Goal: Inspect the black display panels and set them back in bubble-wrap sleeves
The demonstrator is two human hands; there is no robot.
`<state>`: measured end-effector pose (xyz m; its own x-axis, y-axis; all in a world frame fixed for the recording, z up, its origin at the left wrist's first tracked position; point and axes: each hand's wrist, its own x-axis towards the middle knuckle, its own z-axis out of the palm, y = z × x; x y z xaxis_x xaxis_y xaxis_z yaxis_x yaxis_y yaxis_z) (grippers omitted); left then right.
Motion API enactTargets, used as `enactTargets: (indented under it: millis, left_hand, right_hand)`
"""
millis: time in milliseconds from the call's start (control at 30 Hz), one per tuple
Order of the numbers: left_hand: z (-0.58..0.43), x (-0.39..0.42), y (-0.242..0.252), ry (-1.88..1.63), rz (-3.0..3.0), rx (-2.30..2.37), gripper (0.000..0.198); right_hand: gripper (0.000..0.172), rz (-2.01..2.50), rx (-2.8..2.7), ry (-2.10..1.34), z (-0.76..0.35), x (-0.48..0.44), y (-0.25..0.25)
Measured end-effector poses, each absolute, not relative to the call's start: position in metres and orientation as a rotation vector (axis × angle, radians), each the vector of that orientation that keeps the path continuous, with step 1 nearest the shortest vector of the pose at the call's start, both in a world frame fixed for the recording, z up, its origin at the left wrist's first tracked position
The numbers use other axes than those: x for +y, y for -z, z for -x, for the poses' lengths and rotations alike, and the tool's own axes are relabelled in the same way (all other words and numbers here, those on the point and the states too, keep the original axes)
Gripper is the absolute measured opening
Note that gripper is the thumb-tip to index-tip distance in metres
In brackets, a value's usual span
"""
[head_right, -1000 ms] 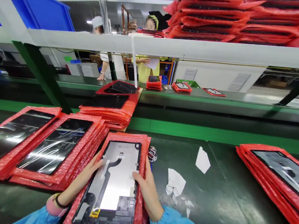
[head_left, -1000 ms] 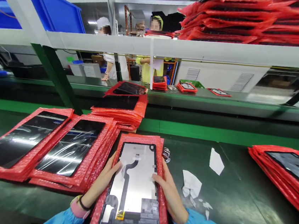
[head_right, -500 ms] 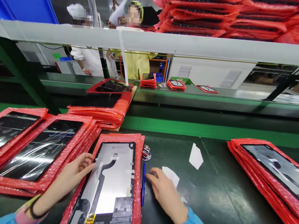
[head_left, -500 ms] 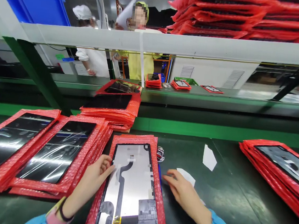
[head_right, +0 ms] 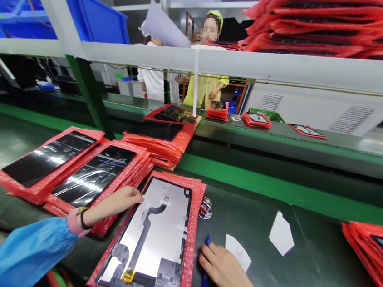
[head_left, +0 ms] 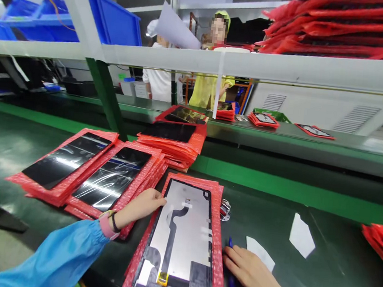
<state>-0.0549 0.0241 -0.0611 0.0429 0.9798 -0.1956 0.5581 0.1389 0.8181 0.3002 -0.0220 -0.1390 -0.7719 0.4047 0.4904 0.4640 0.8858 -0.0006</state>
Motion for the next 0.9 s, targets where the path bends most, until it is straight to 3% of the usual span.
enactTargets:
  millis: [100, 167, 233, 367, 400, 500, 633, 733, 900]
  left_hand:
    - [0.045, 0.019, 0.054, -0.851, -1.412, 1.541, 0.020]
    - [0.033, 0.014, 0.053, -0.965, -1.309, 1.446, 0.012]
    - [0.021, 0.009, 0.053, -1.039, -1.208, 1.347, 0.019]
    - [0.009, 0.011, 0.043, -1.137, -1.113, 1.208, 0.038]
    - [0.009, 0.014, 0.038, -1.168, -1.112, 1.184, 0.040]
    - [0.008, 0.026, 0.018, -1.271, -1.136, 1.090, 0.045]
    - [0.001, 0.038, -0.006, -1.459, -1.149, 0.944, 0.044]
    - [-0.006, 0.040, -0.014, -1.542, -1.113, 0.900, 0.036]
    - [-0.009, 0.041, -0.012, -1.591, -1.058, 0.833, 0.043]
  right_hand:
    - [0.030, 0.650, -2.424, 0.250, -0.308, -0.018, 0.141]
    - [0.020, 0.788, -2.278, 0.217, -0.310, -0.016, 0.140]
    - [0.009, 0.958, -2.068, 0.101, -0.309, -0.014, 0.132]
    - [0.054, 1.044, -1.623, -0.465, -0.294, -0.017, 0.091]
    - [0.056, 1.007, -1.585, -0.626, -0.287, -0.019, 0.077]
    - [0.026, 0.937, -1.463, -0.866, -0.264, -0.023, 0.040]
    - [0.007, 0.778, -1.512, -0.740, -0.231, -0.021, 0.022]
    - [0.022, 0.705, -1.475, -0.611, -0.214, -0.012, 0.026]
    - [0.024, 0.759, -1.447, -0.488, -0.203, -0.001, 0.024]
